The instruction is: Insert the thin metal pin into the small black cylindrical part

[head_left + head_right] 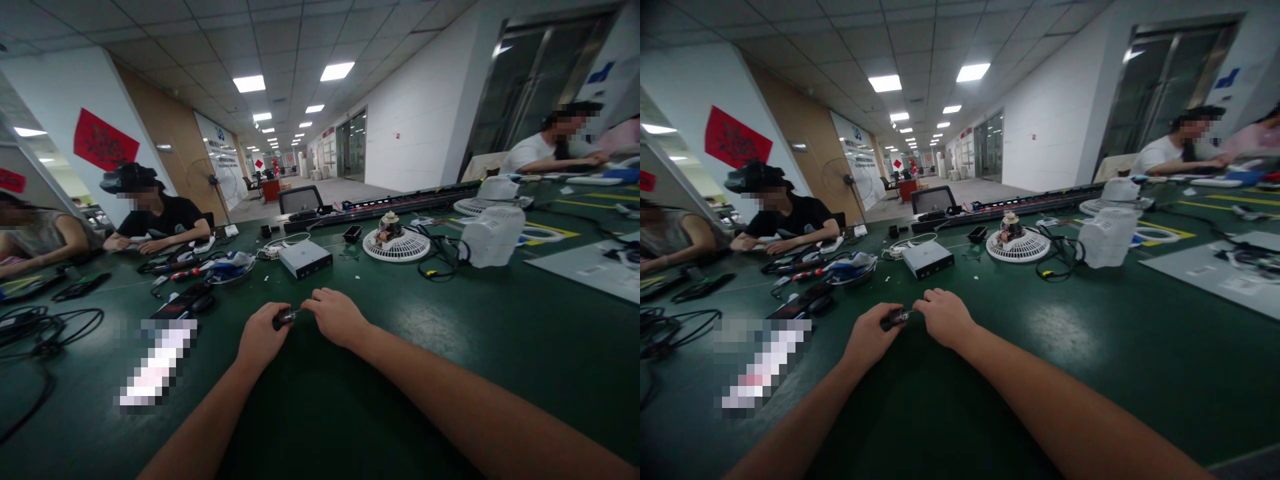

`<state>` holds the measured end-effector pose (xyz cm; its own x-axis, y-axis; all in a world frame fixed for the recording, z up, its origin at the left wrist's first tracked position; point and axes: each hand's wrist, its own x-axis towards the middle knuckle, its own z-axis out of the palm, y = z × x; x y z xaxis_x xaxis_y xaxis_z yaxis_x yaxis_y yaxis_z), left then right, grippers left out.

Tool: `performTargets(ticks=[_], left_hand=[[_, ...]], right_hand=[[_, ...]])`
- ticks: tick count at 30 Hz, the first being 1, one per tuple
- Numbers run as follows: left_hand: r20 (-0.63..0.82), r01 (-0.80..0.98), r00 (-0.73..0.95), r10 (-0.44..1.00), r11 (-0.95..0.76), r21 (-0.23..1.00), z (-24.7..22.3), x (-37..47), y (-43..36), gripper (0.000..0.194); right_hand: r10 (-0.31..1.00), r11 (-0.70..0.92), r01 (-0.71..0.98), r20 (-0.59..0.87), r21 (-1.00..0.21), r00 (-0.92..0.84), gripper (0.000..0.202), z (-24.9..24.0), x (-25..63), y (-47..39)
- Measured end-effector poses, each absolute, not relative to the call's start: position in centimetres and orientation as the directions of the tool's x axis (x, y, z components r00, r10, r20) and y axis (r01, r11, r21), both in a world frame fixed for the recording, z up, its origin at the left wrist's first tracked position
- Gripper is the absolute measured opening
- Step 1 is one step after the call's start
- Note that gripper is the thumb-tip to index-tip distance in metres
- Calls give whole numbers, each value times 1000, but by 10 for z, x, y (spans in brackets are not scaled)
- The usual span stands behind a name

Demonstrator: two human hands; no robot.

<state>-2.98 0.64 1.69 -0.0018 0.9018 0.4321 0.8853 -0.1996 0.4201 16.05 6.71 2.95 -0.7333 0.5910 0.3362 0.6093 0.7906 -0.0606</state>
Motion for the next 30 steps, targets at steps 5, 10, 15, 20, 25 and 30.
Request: performTargets(ticks=[5, 10, 15, 20, 25, 30], left_hand=[[417, 891, -5, 909, -185, 414, 19, -27, 5, 25], [406, 887, -3, 914, -185, 424, 18, -27, 5, 27], [401, 881, 16, 916, -202, 428, 16, -28, 5, 30], [380, 889, 11, 925, -183, 419, 14, -28, 5, 31], [386, 889, 6, 922, -182, 420, 14, -27, 6, 32], [393, 890, -15, 919, -166, 424, 14, -28, 7, 35]], right_hand=[[623, 771, 634, 285, -66, -728, 32, 30, 159, 67], [623, 774, 628, 270, -79, -734, 28, 29, 160, 68], [623, 775, 628, 249, -66, -742, 26, 30, 163, 69], [645, 763, 638, 203, -105, -737, 27, 32, 164, 67], [619, 785, 601, 242, -150, -748, 37, 31, 164, 66], [656, 750, 652, 247, -108, -713, 37, 29, 162, 68]])
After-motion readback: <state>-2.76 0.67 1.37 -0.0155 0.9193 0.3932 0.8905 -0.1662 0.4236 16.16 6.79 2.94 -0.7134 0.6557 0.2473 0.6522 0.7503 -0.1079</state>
